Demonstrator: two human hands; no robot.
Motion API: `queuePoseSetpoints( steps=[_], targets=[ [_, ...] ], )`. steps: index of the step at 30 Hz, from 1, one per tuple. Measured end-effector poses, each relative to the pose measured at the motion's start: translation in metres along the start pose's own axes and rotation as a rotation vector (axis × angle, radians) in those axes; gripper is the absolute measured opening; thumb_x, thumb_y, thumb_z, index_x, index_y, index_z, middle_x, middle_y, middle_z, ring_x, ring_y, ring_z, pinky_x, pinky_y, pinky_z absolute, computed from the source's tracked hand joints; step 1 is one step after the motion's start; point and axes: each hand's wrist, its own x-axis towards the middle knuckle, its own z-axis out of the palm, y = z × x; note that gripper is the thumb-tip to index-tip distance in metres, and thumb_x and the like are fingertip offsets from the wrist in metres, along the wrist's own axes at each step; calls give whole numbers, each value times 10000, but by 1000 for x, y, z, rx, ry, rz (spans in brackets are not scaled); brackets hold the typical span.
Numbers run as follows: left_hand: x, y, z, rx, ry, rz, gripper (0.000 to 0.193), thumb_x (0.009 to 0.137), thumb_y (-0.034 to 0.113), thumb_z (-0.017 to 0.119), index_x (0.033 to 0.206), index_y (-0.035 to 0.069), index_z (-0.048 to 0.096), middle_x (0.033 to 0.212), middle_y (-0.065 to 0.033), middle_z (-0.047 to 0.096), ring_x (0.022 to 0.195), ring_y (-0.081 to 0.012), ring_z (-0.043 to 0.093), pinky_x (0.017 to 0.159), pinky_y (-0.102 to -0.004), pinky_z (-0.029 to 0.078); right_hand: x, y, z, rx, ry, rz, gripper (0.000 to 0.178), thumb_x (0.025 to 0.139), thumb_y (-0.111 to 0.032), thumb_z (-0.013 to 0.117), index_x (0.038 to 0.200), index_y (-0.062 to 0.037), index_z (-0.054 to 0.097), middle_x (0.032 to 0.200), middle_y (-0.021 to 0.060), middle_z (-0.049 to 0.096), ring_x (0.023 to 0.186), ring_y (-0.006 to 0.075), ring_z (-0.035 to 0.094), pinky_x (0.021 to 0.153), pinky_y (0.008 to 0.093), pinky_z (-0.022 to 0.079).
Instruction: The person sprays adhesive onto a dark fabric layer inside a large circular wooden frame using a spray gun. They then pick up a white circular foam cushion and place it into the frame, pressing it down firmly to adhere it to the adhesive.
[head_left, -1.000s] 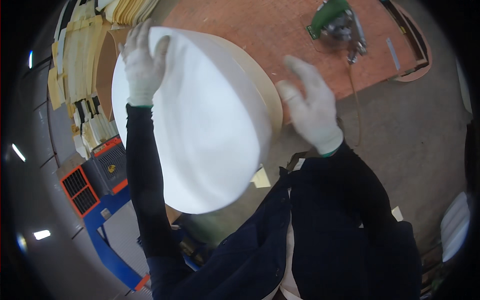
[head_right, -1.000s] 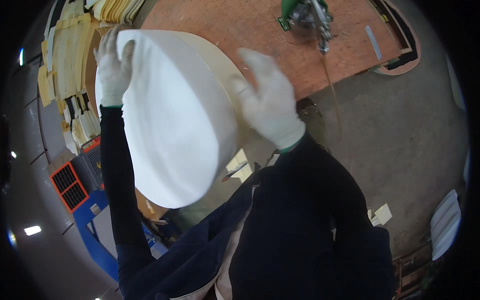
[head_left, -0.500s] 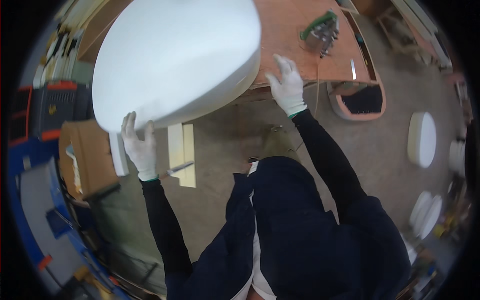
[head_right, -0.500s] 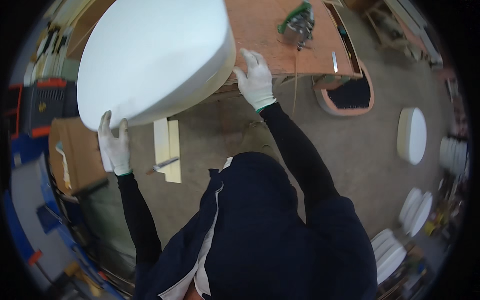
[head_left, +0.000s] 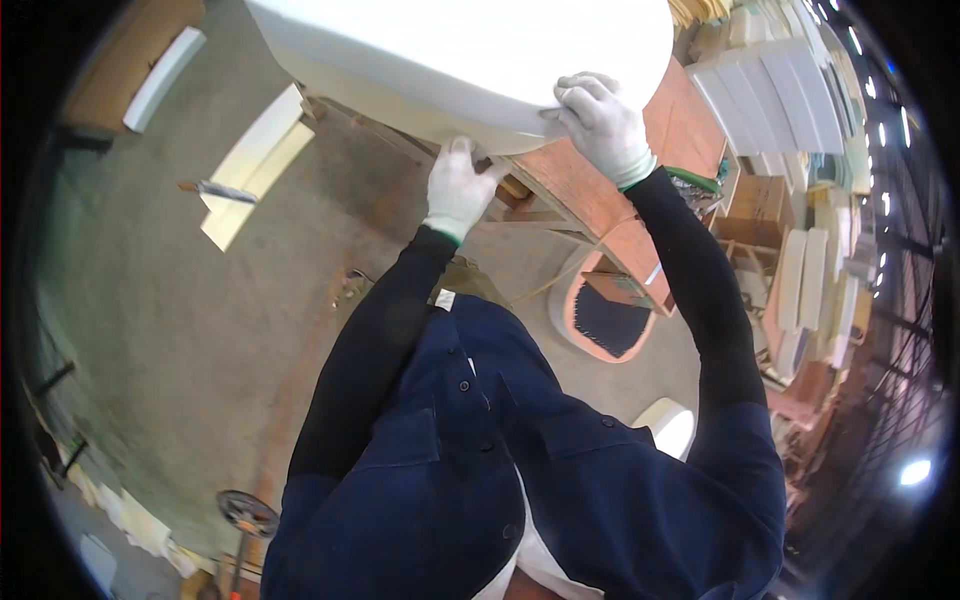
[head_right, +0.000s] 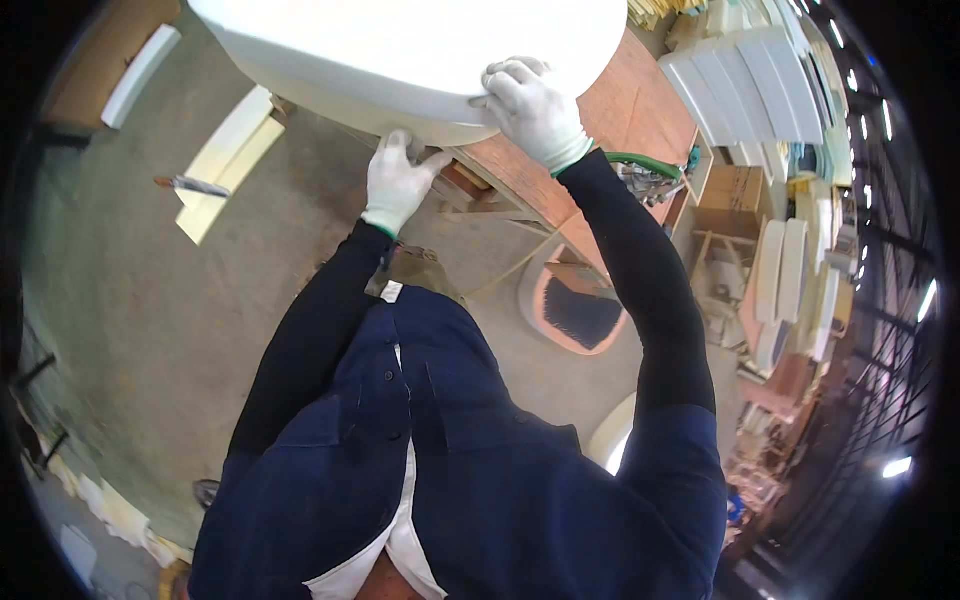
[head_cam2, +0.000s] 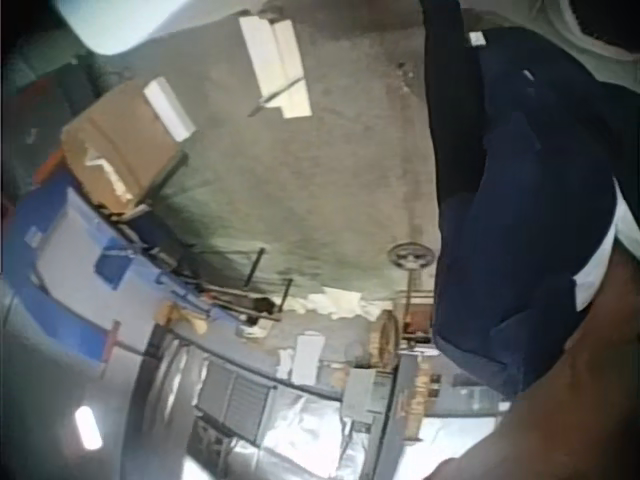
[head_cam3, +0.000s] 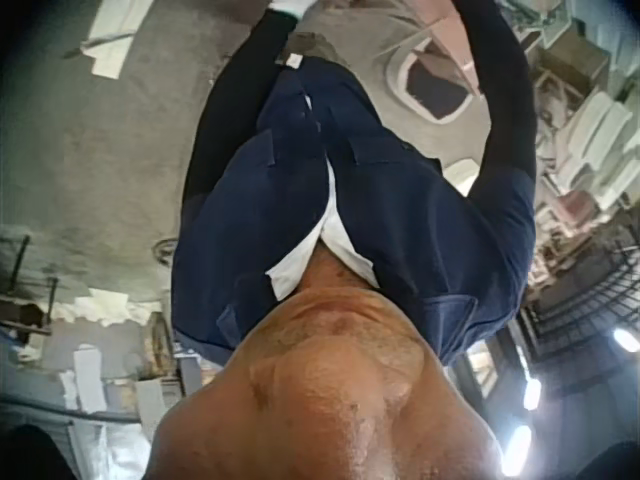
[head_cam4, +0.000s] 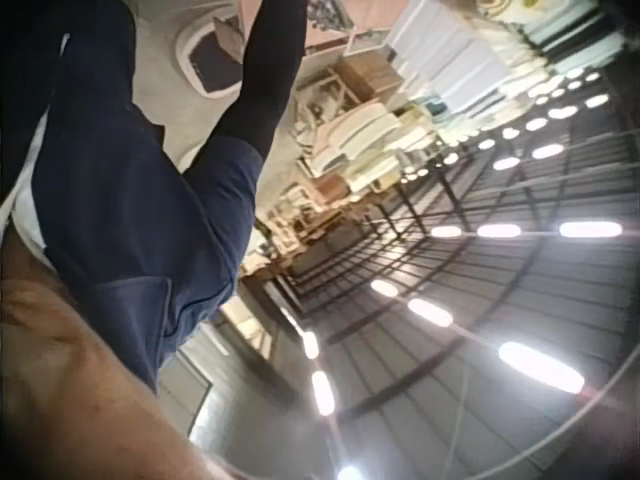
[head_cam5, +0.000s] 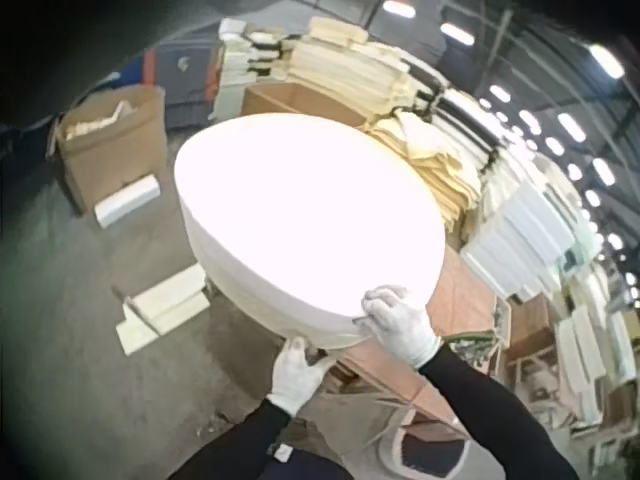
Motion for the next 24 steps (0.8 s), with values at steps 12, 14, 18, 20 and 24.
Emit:
queuePoseSetpoints(
  steps=[12, 14, 18, 20, 24],
  targets=[
    [19, -8, 69, -6, 352, -125, 652, 644, 387, 932, 962, -34, 548, 980, -193, 580, 883, -339, 619, 781, -441, 534, 14, 36, -8, 367, -106, 28, 164, 845, -185, 780, 909, -36, 751, 972, 89, 743, 929, 233, 697, 832, 348, 559],
    [18, -9, 66, -22, 332, -123, 688, 637, 419, 933, 988, -35, 552, 984, -195, 591, 898, -337, 628, 790, -437, 539, 15, 38, -7, 383, -130, 50, 168, 851, -187, 779, 920, -37, 755, 988, 88, 743, 933, 223, 696, 839, 345, 557],
    [14, -6, 61, -22, 315, -128, 741, 626, 471, 929, 1019, -31, 551, 987, -195, 599, 911, -337, 635, 800, -432, 545, 16, 42, -8, 474, -210, 148, 170, 864, -180, 773, 961, -40, 762, 1007, 94, 737, 934, 204, 691, 846, 332, 551],
    [15, -5, 60, -26, 318, -133, 744, 624, 484, 926, 1013, -27, 551, 985, -192, 598, 905, -336, 633, 798, -431, 546, 18, 43, -10, 489, -243, 184, 174, 870, -174, 769, 977, -38, 762, 1010, 94, 734, 946, 199, 686, 852, 326, 547],
    [16, -4, 63, -39, 331, -118, 727, 623, 498, 923, 981, -18, 555, 961, -185, 598, 883, -335, 631, 795, -431, 544, 14, 45, -12, 575, -275, 285, 163, 875, -154, 767, 972, -24, 757, 986, 90, 729, 965, 202, 674, 854, 324, 540]
  ],
)
